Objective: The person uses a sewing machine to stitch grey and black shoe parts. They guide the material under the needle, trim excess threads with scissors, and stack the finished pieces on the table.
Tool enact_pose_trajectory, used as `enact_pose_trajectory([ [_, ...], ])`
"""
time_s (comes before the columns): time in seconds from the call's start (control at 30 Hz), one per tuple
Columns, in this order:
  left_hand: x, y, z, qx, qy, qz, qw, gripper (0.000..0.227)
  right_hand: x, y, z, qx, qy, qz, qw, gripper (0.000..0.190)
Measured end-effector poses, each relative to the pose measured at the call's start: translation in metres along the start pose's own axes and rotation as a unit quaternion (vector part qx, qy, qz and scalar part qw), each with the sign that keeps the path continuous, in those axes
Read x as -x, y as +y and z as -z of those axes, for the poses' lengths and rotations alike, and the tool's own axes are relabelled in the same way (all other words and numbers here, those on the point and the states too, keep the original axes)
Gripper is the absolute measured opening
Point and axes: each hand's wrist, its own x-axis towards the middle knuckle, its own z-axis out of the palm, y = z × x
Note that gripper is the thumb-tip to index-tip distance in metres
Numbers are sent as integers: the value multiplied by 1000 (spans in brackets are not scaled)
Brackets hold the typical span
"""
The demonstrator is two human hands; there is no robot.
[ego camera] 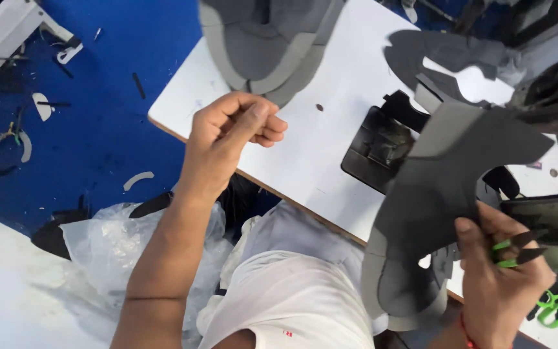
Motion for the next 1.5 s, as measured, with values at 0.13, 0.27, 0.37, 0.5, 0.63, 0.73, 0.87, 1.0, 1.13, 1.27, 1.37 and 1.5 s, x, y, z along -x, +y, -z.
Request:
enact_pose_trajectory([
  [0.13, 13, 6, 10, 23, -9, -11, 1000, 28, 8, -23, -2, 17, 4, 48, 999, 25],
  [0.27, 16, 1, 8, 17, -54, -19, 998, 30, 16, -36, -1, 61, 11, 78, 995, 21],
  [0.37, 18, -9, 2, 24, -86, -7, 996, 33, 23, -32, 1, 63, 15, 83, 994, 20],
  [0.5, 22, -36, -33, -10, -200, 39, 979, 44, 31, -12, 5, 38, 24, 56, 997, 21],
  [0.63, 23, -53, -85, -11, -236, 87, 968, 55, 33, 6, 8, 34, 44, 9, 998, 25],
  [0.73, 21, -60, -114, 50, -288, 101, 951, 57, 32, 23, 9, -19, 32, -28, 999, 26],
  [0.87, 19, -62, -149, -4, -314, 159, 936, 52, 31, 46, 12, -11, 7, -50, 999, 27],
  [1.0, 16, -59, -172, -65, -282, 94, 953, 51, 24, 54, 9, -17, -7, -107, 994, 26],
  [1.13, 11, -76, -178, -48, -268, 115, 955, 48, 11, 59, 15, -62, -28, -135, 989, 23],
  [1.27, 6, -90, -174, -53, -245, 178, 952, 45, 5, 80, 23, -163, -65, -246, 953, 26],
  [1.37, 2, -101, -172, -25, -231, 214, 949, 43, 1, 91, 25, -202, -81, -295, 930, 29],
  [1.5, -3, -107, -174, 19, -227, 250, 941, 40, 6, 117, 20, -258, -108, -334, 900, 27],
])
